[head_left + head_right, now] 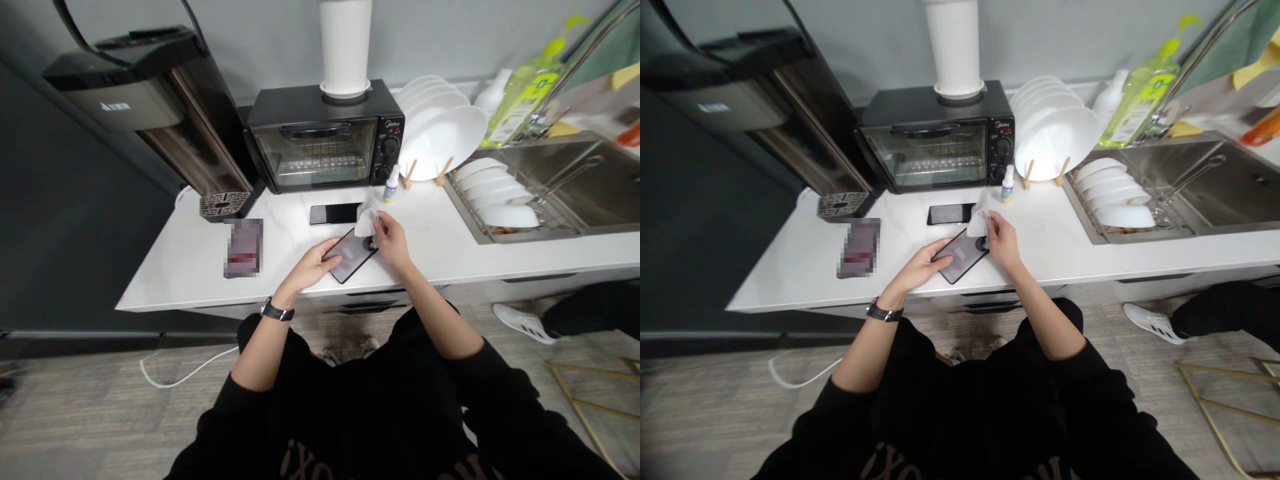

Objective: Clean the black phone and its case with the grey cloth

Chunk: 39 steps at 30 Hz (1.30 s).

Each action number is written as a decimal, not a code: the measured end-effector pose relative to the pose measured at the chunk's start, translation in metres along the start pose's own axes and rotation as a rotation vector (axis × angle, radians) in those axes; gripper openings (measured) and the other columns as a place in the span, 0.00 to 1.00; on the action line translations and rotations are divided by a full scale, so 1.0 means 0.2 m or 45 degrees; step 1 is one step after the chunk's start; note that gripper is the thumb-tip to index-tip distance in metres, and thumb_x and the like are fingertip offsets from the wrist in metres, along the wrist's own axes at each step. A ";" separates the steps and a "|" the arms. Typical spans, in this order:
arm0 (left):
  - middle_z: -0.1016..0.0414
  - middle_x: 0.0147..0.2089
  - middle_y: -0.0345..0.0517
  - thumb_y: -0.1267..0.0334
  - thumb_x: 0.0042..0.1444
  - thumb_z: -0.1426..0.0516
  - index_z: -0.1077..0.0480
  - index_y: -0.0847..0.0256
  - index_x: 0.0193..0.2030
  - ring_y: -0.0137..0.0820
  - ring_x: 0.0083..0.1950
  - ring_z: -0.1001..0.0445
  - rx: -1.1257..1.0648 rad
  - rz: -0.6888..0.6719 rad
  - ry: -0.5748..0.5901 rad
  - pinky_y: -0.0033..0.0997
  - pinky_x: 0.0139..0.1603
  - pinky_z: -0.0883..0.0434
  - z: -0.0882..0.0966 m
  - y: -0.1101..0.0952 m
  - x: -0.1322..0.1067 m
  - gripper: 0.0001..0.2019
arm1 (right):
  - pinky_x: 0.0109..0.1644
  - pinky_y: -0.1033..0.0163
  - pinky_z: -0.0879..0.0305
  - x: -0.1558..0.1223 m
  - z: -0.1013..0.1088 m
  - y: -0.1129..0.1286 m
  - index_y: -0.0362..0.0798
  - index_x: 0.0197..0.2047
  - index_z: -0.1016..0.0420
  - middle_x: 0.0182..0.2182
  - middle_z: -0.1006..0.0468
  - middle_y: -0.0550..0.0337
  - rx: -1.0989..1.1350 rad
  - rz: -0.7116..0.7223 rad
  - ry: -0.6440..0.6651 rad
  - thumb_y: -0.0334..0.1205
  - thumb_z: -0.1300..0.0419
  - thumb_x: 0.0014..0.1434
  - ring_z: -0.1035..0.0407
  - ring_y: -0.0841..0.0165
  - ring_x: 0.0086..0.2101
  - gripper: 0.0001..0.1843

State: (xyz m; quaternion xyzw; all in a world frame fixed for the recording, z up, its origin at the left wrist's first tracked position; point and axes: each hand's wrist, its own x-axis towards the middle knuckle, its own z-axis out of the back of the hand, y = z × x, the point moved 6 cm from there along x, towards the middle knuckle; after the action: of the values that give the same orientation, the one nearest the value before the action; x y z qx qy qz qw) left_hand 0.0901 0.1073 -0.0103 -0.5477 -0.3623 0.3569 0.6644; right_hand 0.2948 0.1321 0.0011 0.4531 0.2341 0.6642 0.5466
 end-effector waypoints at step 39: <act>0.18 0.34 0.37 0.58 0.70 0.40 0.22 0.56 0.59 0.26 0.24 0.29 0.777 -0.143 -0.505 0.24 0.31 0.30 0.11 -0.09 -0.22 0.15 | 0.33 0.60 0.53 -0.07 0.02 0.03 0.47 0.40 0.21 0.29 0.17 0.50 -0.886 -0.089 -0.018 0.47 0.52 0.77 0.29 0.62 0.27 0.22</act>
State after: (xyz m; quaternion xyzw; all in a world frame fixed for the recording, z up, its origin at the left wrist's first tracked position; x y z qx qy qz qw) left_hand 0.0504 0.0764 0.0072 -0.2235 -0.3904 0.5107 0.7326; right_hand 0.2958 0.1171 0.0032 0.2360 0.0053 0.6819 0.6923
